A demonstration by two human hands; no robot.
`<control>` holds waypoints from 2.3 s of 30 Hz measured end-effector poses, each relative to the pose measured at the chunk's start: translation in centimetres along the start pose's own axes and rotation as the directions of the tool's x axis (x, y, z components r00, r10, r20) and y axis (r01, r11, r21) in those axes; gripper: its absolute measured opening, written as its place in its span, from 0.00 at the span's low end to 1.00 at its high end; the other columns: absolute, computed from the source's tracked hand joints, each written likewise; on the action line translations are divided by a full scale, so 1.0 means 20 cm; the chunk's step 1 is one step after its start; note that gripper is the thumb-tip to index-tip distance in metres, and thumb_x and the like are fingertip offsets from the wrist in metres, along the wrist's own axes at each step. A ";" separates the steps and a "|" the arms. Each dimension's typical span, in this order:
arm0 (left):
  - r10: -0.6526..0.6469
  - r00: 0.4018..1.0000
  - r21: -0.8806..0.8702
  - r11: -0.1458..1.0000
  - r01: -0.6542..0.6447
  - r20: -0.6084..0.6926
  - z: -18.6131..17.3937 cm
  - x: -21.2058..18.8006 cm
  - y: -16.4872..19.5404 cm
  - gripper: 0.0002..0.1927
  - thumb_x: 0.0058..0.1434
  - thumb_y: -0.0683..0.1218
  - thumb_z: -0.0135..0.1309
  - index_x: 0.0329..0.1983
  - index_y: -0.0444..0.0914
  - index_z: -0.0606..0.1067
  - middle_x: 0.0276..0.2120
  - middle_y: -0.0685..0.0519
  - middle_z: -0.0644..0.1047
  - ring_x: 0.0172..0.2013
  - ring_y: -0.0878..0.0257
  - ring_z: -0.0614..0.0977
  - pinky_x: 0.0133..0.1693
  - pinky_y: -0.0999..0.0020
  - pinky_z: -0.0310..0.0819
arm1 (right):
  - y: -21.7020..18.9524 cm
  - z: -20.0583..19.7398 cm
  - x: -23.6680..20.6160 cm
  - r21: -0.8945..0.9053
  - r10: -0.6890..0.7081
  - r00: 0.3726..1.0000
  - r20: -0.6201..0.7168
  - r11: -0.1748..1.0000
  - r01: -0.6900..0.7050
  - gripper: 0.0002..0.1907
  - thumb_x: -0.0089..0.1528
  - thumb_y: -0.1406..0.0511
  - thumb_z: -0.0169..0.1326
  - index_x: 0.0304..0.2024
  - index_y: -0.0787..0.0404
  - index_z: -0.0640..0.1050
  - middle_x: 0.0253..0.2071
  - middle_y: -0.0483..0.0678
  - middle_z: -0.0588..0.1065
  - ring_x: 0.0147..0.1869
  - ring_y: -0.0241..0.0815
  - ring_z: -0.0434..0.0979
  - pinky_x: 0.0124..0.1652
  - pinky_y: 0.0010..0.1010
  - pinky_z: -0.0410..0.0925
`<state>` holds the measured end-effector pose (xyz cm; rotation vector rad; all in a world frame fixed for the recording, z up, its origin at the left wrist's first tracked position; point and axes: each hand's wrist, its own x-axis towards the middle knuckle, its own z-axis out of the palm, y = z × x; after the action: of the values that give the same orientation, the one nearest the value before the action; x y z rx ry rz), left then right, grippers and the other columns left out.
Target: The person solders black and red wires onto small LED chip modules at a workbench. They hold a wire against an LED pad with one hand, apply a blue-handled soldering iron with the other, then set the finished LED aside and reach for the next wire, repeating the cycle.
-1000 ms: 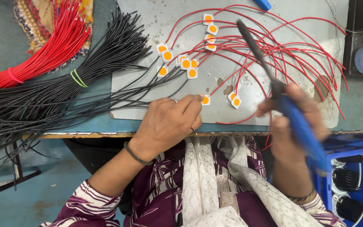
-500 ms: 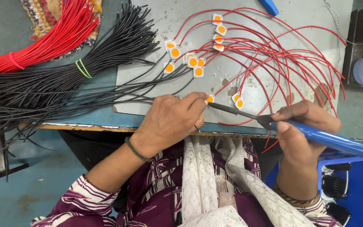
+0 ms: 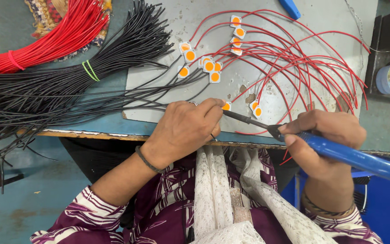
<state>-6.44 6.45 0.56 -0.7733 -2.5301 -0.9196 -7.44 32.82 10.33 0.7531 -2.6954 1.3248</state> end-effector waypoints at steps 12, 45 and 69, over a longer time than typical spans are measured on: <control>-0.035 0.999 -0.010 0.999 0.035 0.023 0.00 0.01 0.01 0.07 0.56 0.43 0.56 0.36 0.36 0.77 0.40 0.53 0.78 0.23 0.55 0.80 0.27 0.59 0.74 | -0.14 0.01 0.09 -0.072 -0.052 0.992 0.114 0.996 0.061 0.07 0.53 0.68 0.57 0.31 0.67 0.79 0.24 0.46 0.76 0.19 0.30 0.75 0.23 0.20 0.66; -0.328 0.933 -0.374 0.891 0.256 -0.144 -0.05 -0.01 0.01 0.08 0.58 0.37 0.59 0.41 0.32 0.75 0.45 0.45 0.80 0.27 0.58 0.81 0.30 0.66 0.76 | 0.35 0.21 -0.11 0.088 -0.067 0.997 -0.047 0.994 0.071 0.22 0.67 0.79 0.53 0.61 0.60 0.66 0.61 0.60 0.76 0.63 0.51 0.81 0.58 0.35 0.74; -0.101 0.981 -0.317 0.947 0.045 -0.163 -0.05 -0.04 0.00 0.08 0.65 0.39 0.59 0.47 0.34 0.75 0.34 0.49 0.78 0.32 0.54 0.82 0.36 0.60 0.75 | 0.23 0.43 0.03 -0.104 -0.147 0.989 0.035 0.983 0.150 0.29 0.60 0.77 0.63 0.60 0.55 0.68 0.62 0.57 0.76 0.57 0.46 0.81 0.51 0.31 0.75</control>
<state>-5.61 5.52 0.94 -0.6529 -2.2999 -1.3743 -8.52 28.46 1.68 0.9451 -2.6451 1.1372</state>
